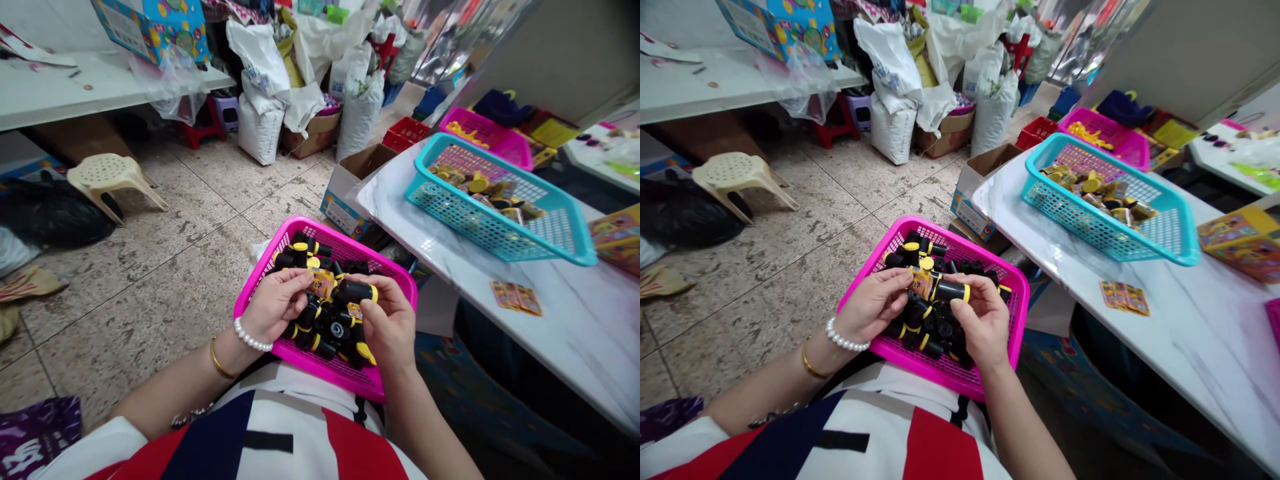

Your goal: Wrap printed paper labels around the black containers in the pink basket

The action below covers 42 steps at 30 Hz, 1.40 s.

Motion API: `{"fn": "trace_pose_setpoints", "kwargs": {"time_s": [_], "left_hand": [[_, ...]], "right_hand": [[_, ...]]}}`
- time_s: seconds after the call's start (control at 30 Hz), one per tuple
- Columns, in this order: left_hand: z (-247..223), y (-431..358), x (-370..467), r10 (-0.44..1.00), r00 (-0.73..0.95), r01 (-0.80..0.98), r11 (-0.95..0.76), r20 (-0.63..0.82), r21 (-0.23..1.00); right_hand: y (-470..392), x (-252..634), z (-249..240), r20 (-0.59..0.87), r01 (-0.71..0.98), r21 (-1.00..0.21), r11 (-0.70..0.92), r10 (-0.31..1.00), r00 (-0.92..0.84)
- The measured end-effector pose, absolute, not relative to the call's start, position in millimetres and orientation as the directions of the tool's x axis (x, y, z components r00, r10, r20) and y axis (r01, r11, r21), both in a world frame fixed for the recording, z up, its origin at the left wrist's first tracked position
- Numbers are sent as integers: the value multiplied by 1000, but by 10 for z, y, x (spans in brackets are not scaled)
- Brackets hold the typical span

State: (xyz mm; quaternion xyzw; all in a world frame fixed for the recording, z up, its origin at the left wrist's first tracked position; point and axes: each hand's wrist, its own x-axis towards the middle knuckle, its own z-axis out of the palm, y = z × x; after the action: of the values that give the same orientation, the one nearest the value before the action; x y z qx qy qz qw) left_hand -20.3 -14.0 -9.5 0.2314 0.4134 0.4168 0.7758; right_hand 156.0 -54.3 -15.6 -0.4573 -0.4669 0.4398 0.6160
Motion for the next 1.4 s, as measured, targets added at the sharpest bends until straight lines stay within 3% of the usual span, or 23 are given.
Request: {"fn": "trace_pose_setpoints", "kwargs": {"time_s": [0.13, 0.33, 0.7, 0.87, 1.03, 1.17, 1.27, 1.4], "left_hand": [[-100, -135, -136, 816, 382, -476, 576, -434, 665], [-122, -114, -92, 796, 444, -507, 602, -412, 617], [-38, -217, -154, 911, 274, -400, 398, -306, 825], [-33, -145, -252, 789, 541, -162, 437, -291, 885], [-60, -149, -222, 803, 532, -119, 384, -268, 916], [-61, -195, -175, 786, 572, -125, 367, -236, 922], [-42, -225, -145, 834, 532, -143, 255, -143, 956], [-8, -219, -131, 878, 479, -7, 14, -9, 1000]], "right_hand": [[-541, 1528, -184, 96, -189, -975, 118, 987, 126], [-567, 1510, -123, 74, -76, -993, 86, 986, 151], [-626, 1507, -198, 278, 186, -954, 234, 924, 264], [-664, 1556, -146, 323, 236, -924, 302, 945, 58], [-717, 1658, -101, 375, 475, -807, 351, 926, -47], [-760, 1698, -125, 443, 534, -743, 403, 894, -57], [-754, 1663, -170, 384, 466, -820, 331, 923, 21], [-705, 1582, -210, 73, 82, -995, 62, 988, 137]]}}
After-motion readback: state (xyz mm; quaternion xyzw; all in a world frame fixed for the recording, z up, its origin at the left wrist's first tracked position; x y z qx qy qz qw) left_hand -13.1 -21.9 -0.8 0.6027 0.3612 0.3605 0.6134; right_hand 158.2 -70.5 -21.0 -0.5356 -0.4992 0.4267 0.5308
